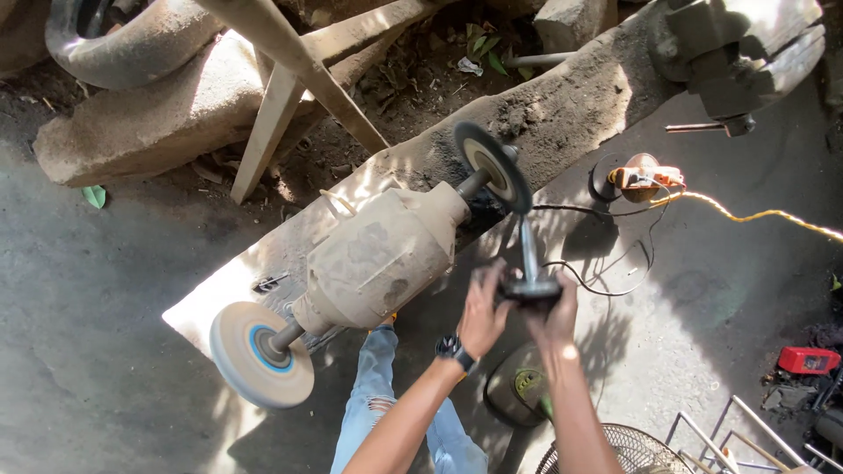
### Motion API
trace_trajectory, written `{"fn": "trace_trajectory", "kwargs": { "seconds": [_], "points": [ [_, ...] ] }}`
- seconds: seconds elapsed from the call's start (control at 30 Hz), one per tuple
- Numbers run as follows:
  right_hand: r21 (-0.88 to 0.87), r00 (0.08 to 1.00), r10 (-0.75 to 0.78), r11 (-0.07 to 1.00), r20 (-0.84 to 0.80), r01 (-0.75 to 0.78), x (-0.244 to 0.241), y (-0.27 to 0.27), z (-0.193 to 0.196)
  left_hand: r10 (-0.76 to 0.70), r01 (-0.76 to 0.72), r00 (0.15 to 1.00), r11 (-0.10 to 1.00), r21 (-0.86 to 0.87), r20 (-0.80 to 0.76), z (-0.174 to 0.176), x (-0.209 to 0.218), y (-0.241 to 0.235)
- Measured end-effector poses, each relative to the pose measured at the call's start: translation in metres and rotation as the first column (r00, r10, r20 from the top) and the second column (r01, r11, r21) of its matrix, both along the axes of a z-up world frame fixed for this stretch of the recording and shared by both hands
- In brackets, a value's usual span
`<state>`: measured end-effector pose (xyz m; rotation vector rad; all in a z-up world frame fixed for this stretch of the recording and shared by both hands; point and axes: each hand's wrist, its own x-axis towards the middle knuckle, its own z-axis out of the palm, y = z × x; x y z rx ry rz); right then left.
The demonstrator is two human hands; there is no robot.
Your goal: The person walks to a bench grinder and grinds two metal parts against the spinning wheel. They hold each part with both hands, rotating them to grind different surfaces, then walk back to the starting area.
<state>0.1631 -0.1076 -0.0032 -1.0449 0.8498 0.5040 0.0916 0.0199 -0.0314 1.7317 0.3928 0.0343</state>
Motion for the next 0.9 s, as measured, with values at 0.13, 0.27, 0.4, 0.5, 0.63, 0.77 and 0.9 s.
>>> {"fn": "trace_trajectory", "kwargs": {
  "seconds": [0.13,0.27,0.4,0.5,0.63,0.77,0.9],
  "points": [
    [-0.006,0.996,0.049,0.999,0.08,-0.048,0.081,0.0,-0.065,0.241,-0.321,0.916,0.92,-0.225,-0.32,-0.064,0.071,-0.002],
    [0.064,0.997,0.037,0.997,0.07,-0.041,0.088,0.039,-0.01,0.269,-0.387,0.887,0.877,-0.284,-0.376,-0.03,0.076,0.014],
    [-0.041,1.0,0.004,0.999,0.027,-0.003,0.034,0.037,0.034,0.247,-0.263,0.965,0.909,-0.323,-0.089,0.008,0.036,0.019],
    [-0.037,0.999,-0.031,0.999,0.02,0.031,0.007,0.016,0.02,0.238,-0.214,0.971,0.903,-0.372,0.02,0.021,0.018,0.017],
    [0.015,0.981,-0.166,0.986,-0.104,0.168,-0.009,0.009,0.017,0.152,-0.142,0.988,0.958,-0.247,0.023,0.025,-0.002,0.012],
    [-0.011,0.962,-0.239,0.971,-0.136,0.24,-0.025,0.007,0.05,0.021,-0.017,0.997,0.998,-0.057,0.075,0.051,-0.015,0.013],
    [0.016,0.99,-0.125,0.992,-0.065,0.126,-0.023,-0.019,0.002,-0.038,0.032,0.997,0.997,0.074,0.074,0.022,-0.007,-0.001]
  ]
}}
